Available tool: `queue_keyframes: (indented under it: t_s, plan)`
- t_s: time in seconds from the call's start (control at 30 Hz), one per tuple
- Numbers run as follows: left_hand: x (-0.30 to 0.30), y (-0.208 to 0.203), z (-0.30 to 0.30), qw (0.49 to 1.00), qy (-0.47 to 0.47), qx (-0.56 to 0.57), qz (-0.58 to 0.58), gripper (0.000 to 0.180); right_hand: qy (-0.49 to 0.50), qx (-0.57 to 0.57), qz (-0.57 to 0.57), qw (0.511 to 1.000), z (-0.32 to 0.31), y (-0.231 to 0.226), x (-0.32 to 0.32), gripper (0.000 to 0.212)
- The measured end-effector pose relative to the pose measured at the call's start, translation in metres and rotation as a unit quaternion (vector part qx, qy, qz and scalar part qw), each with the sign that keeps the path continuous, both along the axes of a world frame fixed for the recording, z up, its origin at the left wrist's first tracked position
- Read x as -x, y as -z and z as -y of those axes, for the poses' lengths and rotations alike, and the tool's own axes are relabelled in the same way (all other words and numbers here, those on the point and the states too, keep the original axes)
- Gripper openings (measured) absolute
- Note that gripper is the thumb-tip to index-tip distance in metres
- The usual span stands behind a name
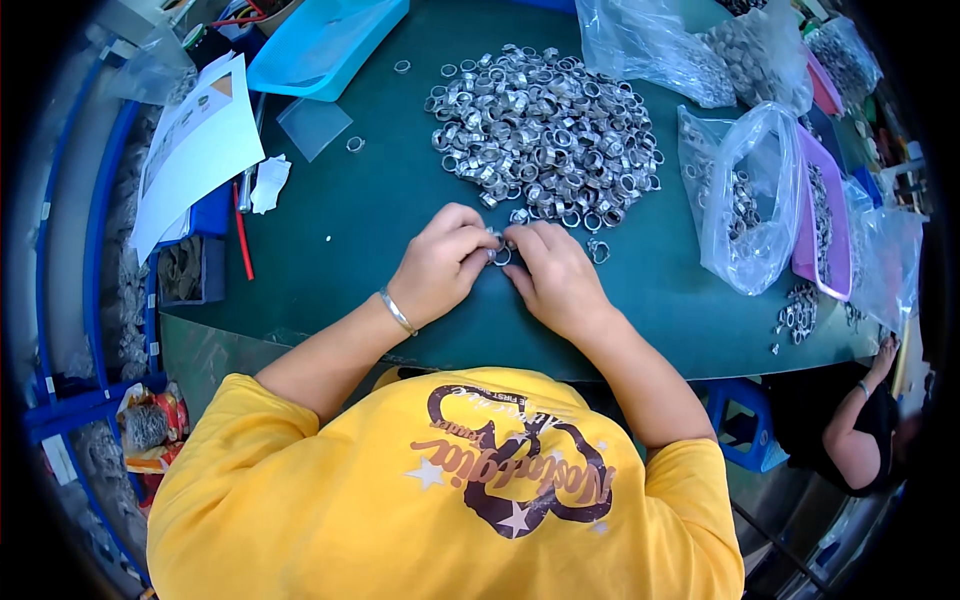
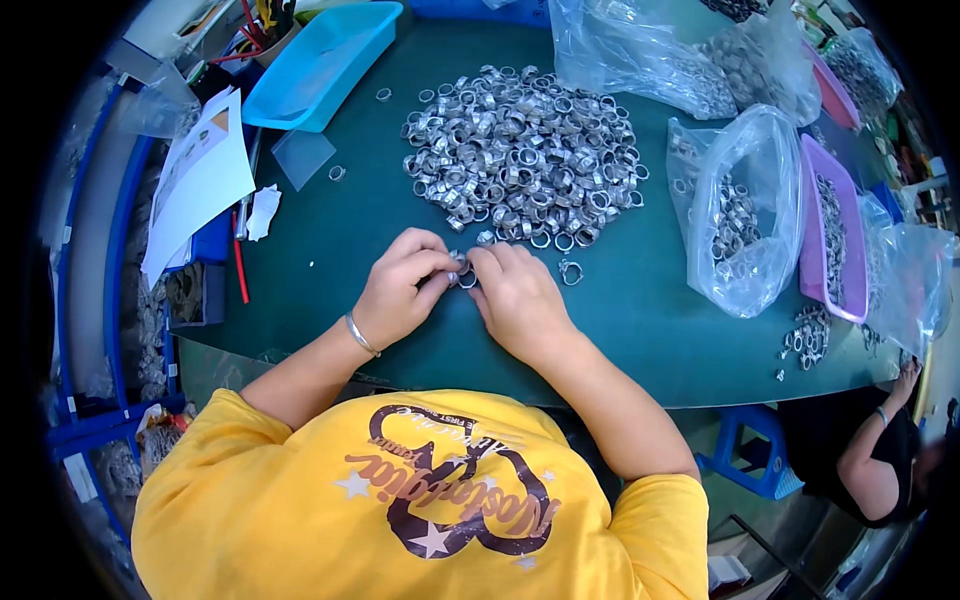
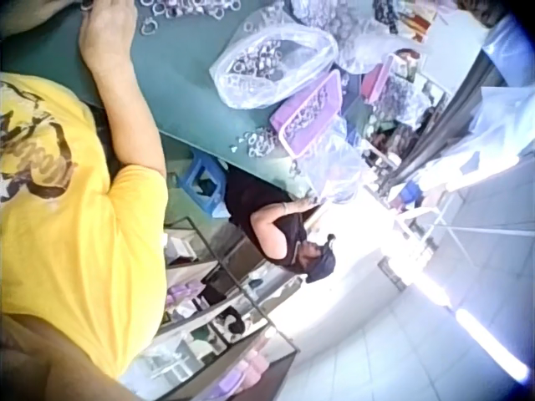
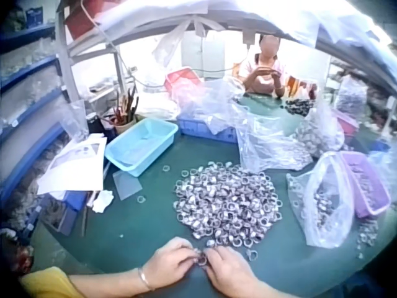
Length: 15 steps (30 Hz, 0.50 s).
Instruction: The person sorts and counts small metal rings from a large pile on a table, picking them up by hand and placing them into plastic bags.
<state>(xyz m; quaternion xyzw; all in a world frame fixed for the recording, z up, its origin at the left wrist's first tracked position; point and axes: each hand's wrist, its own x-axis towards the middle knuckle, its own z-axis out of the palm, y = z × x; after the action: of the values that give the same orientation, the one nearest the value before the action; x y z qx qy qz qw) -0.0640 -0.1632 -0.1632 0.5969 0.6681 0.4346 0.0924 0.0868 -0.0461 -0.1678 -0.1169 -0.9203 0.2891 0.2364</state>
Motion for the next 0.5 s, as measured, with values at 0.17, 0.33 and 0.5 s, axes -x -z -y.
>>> queue_keyframes:
  t_s: [0.17, 0.33, 0.5]
  plan:
    - [-0.001, 0.006, 0.012, 0.926, -0.089, 0.112, 0.348, 0.011, -0.003, 0.007, -0.007, 1.0, 0.006, 0.0, -0.004, 0.024]
    - [0.0, -0.001, 0.007, 0.873, -0.073, 0.13, 0.464, 0.01, 0.003, -0.065, 0.032, 0.997, 0.012, 0.0, -0.002, 0.019]
    - [-0.005, -0.008, 0.005, 0.843, -0.066, 0.144, 0.514, 0.01, -0.007, 0.075, -0.115, 0.99, 0.01, -0.005, -0.011, 0.019]
